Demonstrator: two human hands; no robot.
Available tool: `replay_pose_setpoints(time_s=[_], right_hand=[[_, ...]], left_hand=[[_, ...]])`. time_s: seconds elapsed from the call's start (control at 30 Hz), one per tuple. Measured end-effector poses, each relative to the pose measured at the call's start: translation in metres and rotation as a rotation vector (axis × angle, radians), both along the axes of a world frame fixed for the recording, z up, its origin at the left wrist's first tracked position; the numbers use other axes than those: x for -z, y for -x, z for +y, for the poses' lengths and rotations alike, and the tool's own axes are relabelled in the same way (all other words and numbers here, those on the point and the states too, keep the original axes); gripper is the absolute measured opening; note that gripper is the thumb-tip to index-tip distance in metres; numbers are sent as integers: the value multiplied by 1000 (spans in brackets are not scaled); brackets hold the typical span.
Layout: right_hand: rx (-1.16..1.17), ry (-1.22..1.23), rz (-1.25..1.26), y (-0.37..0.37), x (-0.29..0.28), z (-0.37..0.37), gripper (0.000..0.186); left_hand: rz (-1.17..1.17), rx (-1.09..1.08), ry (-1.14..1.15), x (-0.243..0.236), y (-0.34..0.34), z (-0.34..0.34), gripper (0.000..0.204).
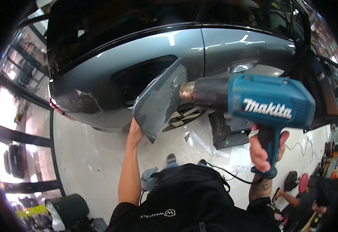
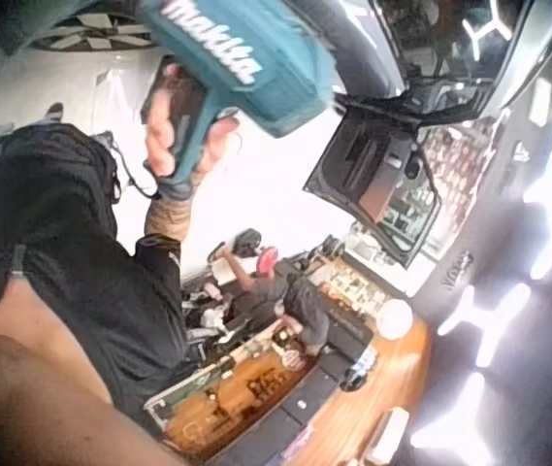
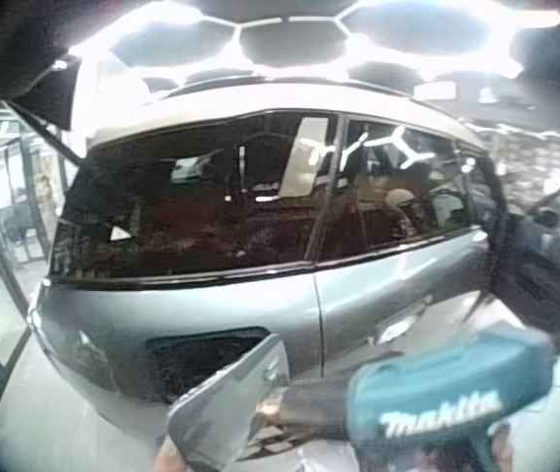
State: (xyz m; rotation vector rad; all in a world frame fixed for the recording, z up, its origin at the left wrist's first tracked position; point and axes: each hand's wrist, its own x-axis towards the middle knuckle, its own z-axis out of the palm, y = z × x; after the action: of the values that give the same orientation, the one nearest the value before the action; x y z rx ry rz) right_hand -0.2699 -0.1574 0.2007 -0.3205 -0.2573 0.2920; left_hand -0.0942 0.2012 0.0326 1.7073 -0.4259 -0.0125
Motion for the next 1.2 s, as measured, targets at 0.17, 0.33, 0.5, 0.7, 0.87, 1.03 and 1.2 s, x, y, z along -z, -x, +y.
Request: replay_pose_setpoints(time_s=[0.17, 0.33, 0.5, 0.7, 0.87, 1.03, 1.2], right_hand=[[-268, 149, 58, 1, 37, -11, 94], [-143, 132, 330, 27, 70, -6, 101], [-245, 177, 163, -6, 69, -4, 100], [-115, 198, 49, -37, 51, 4, 92], [-70, 160, -10, -60, 55, -3, 86], [27, 109, 8, -75, 61, -6, 83], [5, 154, -60, -96, 68, -22, 81]], left_hand=[[153, -64, 182, 34, 0, -22, 44], [108, -109, 63, 13, 8, -38, 38], [213, -51, 188, -2, 6, -39, 36], [219, -77, 224, 11, 2, -34, 40], [254, -60, 208, 18, -7, -32, 43], [253, -16, 240, 25, -4, -31, 47], [258, 8, 280, 32, -8, -33, 47]])
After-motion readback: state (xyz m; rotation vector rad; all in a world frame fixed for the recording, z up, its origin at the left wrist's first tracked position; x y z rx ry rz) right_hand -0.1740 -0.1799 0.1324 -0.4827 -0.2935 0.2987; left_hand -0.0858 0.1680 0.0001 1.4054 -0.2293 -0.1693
